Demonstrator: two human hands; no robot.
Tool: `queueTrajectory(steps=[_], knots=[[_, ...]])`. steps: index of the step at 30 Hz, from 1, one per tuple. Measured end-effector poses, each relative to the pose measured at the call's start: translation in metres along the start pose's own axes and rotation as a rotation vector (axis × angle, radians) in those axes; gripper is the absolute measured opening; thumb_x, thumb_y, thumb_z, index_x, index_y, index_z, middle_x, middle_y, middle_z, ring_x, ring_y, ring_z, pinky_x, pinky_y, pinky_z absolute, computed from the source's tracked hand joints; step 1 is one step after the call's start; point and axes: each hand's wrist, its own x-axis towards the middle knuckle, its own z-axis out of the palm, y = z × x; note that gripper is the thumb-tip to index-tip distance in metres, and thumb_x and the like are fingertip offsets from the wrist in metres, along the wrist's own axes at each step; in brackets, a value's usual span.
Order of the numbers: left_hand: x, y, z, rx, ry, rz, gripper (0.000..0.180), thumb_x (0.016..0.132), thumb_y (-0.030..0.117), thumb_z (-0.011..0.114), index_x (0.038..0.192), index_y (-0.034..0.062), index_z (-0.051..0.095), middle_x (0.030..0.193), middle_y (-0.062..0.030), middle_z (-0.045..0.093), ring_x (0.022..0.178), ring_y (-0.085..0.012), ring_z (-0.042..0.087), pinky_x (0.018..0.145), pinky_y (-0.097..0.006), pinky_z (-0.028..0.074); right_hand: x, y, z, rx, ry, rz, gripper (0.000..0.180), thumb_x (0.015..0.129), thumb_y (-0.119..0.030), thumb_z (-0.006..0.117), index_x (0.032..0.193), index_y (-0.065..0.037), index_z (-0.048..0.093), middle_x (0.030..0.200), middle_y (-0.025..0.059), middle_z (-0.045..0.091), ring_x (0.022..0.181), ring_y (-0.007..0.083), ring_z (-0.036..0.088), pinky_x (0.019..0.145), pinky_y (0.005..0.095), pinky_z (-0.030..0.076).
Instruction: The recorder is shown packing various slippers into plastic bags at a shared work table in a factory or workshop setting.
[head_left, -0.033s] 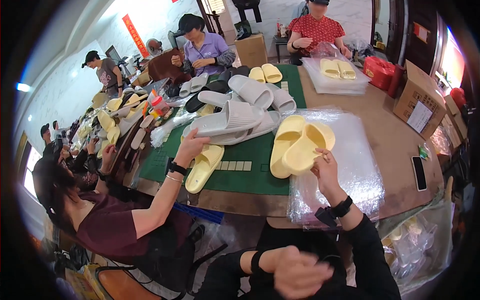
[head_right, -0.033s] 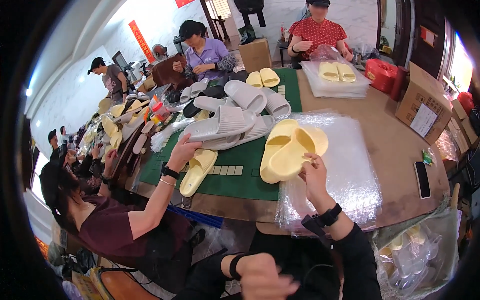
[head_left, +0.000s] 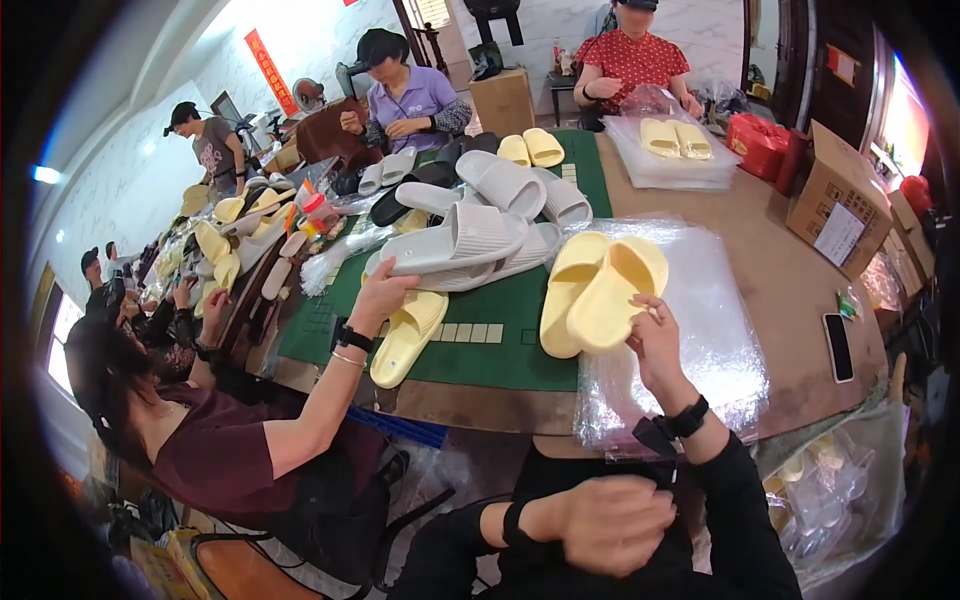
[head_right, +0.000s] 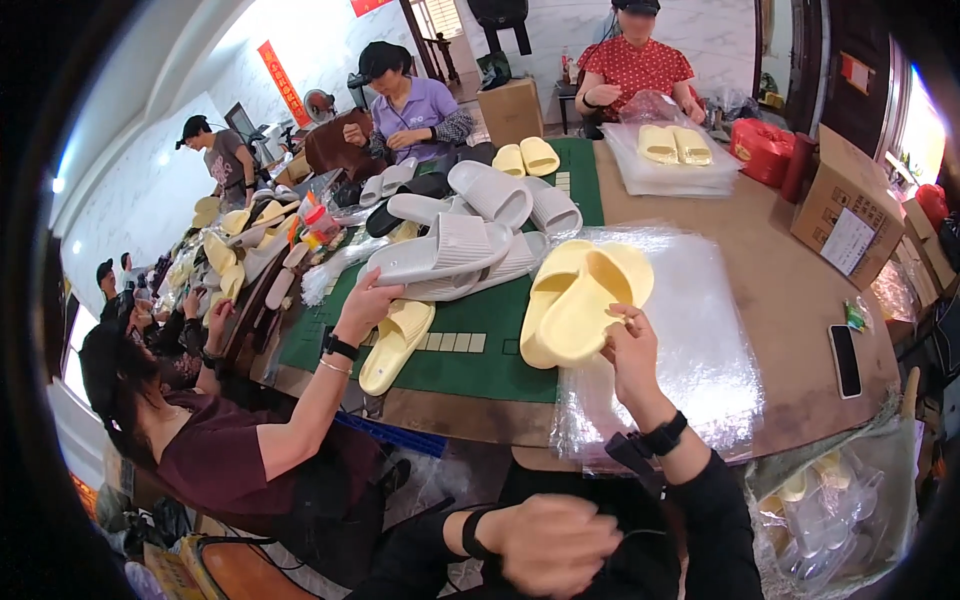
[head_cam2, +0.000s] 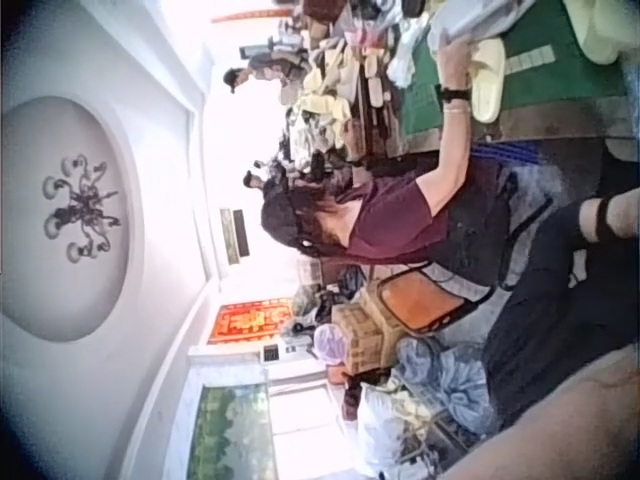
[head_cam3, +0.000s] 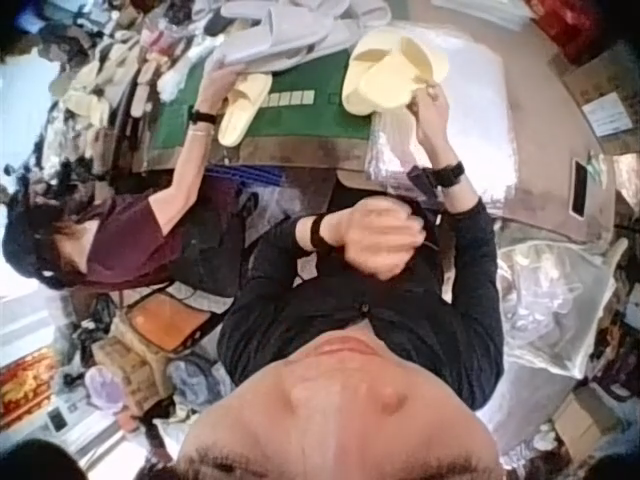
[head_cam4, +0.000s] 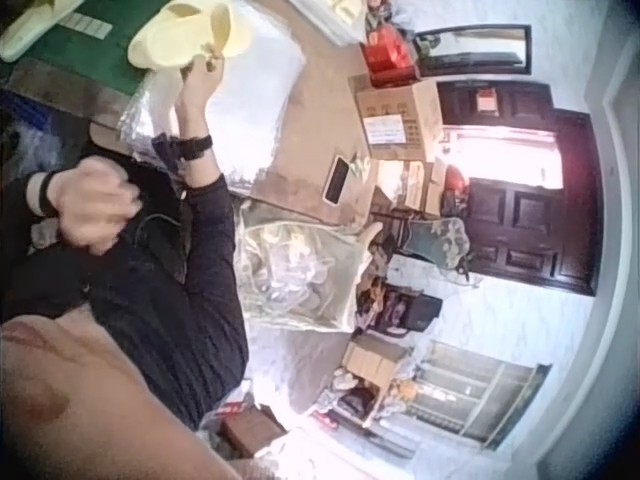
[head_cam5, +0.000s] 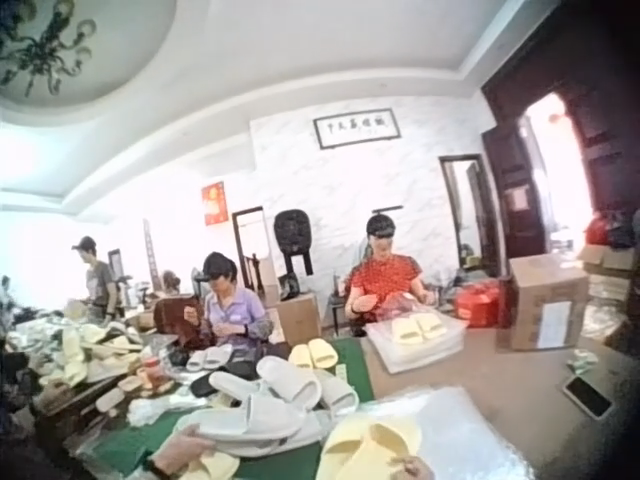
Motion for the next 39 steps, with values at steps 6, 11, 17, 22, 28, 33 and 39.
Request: queueTrajectory(steps=[6,11,17,22,28,33,39], knots=[[-0.049,-0.052,0.029,0.033,-0.376,-0.428,0.023,0.082,0.019,0.068,0.094,0.0008,0.061,0.100,-0.0132,0.062,0.099,-0.0312,0.061,0.084,-0.039,0.050,-0.038,-0.067,0.000,0.173,-0.125,-0.124,0.031,0.084,0.004,0.050,0.114,-0.006,0.055,0.100,0.0027,0.056,0.071,0.0062,0.052,0.063,0.0208,0.045],[-0.074,-0.069,0.051,-0.024,-0.630,-0.708,0.039,0.090,0.028,0.059,0.119,0.0032,0.055,0.120,-0.0182,0.057,0.117,-0.0353,0.051,0.097,-0.044,0.042,-0.046,-0.082,-0.038,0.149,-0.048,-0.171,0.031,0.085,0.004,0.049,0.113,-0.005,0.056,0.103,0.0016,0.056,0.065,0.0003,0.044,0.053,0.0126,0.035],[-0.109,-0.087,0.083,0.395,-0.663,-0.642,0.055,0.090,0.041,0.056,0.136,0.0110,0.048,0.142,-0.0122,0.043,0.130,-0.0326,0.040,0.109,-0.053,0.024,-0.043,-0.071,-0.114,-0.105,0.181,-0.140,0.030,0.084,0.001,0.047,0.111,-0.006,0.059,0.099,0.0016,0.058,0.075,0.0063,0.056,0.061,0.0214,0.046],[-0.115,-0.098,0.072,0.372,-0.712,-0.621,0.052,0.090,0.041,0.056,0.136,0.0156,0.049,0.142,-0.0095,0.044,0.128,-0.0313,0.043,0.107,-0.050,0.027,-0.041,-0.050,-0.159,-0.407,0.294,-0.210,0.027,0.083,-0.001,0.049,0.107,-0.005,0.062,0.097,0.0031,0.059,0.070,0.0071,0.055,0.061,0.0221,0.045],[-0.116,-0.114,0.059,0.201,-0.774,-0.616,0.052,0.091,0.042,0.054,0.137,0.0175,0.049,0.143,-0.0096,0.043,0.129,-0.0307,0.041,0.108,-0.048,0.027,-0.018,-0.016,-0.163,-0.690,0.197,-0.243,0.040,0.082,-0.001,0.048,0.121,-0.006,0.055,0.109,0.0160,0.059,0.093,0.0241,0.061,0.081,0.0344,0.049],[-0.116,-0.107,0.058,0.304,-0.781,-0.647,0.050,0.089,0.043,0.057,0.134,0.0212,0.051,0.144,-0.0054,0.044,0.130,-0.0251,0.042,0.109,-0.045,0.026,-0.036,-0.017,-0.110,-1.071,0.147,-0.547,0.047,0.083,-0.018,0.061,0.129,-0.012,0.054,0.141,0.0354,0.029,0.128,0.0520,0.032,0.109,0.0522,0.028],[-0.112,-0.105,0.060,0.306,-0.708,-0.636,0.050,0.089,0.044,0.057,0.132,0.0197,0.054,0.141,-0.0043,0.048,0.127,-0.0218,0.044,0.108,-0.044,0.027,-0.004,0.000,-0.084,-1.299,-0.110,-0.248,0.050,0.088,-0.039,0.058,0.136,-0.029,0.051,0.142,0.0416,0.021,0.135,0.0584,0.014,0.111,0.0558,0.021]])
